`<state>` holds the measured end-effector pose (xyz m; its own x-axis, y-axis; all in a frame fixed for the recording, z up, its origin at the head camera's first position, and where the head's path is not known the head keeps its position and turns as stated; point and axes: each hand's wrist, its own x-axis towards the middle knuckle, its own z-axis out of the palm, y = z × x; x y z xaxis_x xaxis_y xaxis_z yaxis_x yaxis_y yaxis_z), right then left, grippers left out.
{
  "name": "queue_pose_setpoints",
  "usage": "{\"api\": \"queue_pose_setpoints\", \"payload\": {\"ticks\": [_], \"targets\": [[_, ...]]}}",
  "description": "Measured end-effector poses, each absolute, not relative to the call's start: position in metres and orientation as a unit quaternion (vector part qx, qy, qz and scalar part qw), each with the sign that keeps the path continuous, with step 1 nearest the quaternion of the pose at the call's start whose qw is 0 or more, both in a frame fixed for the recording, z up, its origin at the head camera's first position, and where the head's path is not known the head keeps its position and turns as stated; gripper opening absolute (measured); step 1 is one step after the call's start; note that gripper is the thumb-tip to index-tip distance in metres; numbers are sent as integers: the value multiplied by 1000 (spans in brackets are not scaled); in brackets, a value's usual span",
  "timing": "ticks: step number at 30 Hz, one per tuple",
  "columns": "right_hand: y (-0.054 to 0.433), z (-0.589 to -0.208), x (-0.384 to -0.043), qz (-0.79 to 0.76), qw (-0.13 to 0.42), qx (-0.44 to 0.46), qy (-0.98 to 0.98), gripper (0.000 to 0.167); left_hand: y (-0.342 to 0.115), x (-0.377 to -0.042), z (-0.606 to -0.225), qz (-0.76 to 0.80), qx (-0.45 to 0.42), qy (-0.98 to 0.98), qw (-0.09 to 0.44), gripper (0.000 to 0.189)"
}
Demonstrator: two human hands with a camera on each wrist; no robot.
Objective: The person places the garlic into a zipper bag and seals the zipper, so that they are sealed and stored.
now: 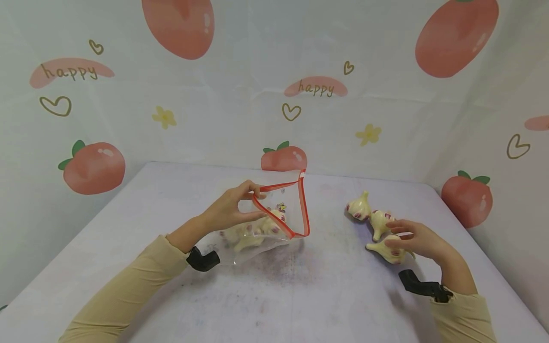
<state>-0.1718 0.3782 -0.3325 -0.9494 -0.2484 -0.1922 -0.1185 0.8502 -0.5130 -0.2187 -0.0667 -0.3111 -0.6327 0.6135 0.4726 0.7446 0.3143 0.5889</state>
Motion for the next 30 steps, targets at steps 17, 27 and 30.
{"api": "queue_pose_setpoints", "payload": {"ticks": [17,27,30], "targets": [[381,-336,-172,-281,152,-98,943,50,-66,-218,-312,-410,-422,-805,76,39],[380,-334,-169,-267,135,-97,949,48,-66,-217,-311,-408,-413,-811,70,38],[379,-331,-169,-263,122,-107,951,47,-66,-217,-311,-408,-413,-811,70,39]]}}
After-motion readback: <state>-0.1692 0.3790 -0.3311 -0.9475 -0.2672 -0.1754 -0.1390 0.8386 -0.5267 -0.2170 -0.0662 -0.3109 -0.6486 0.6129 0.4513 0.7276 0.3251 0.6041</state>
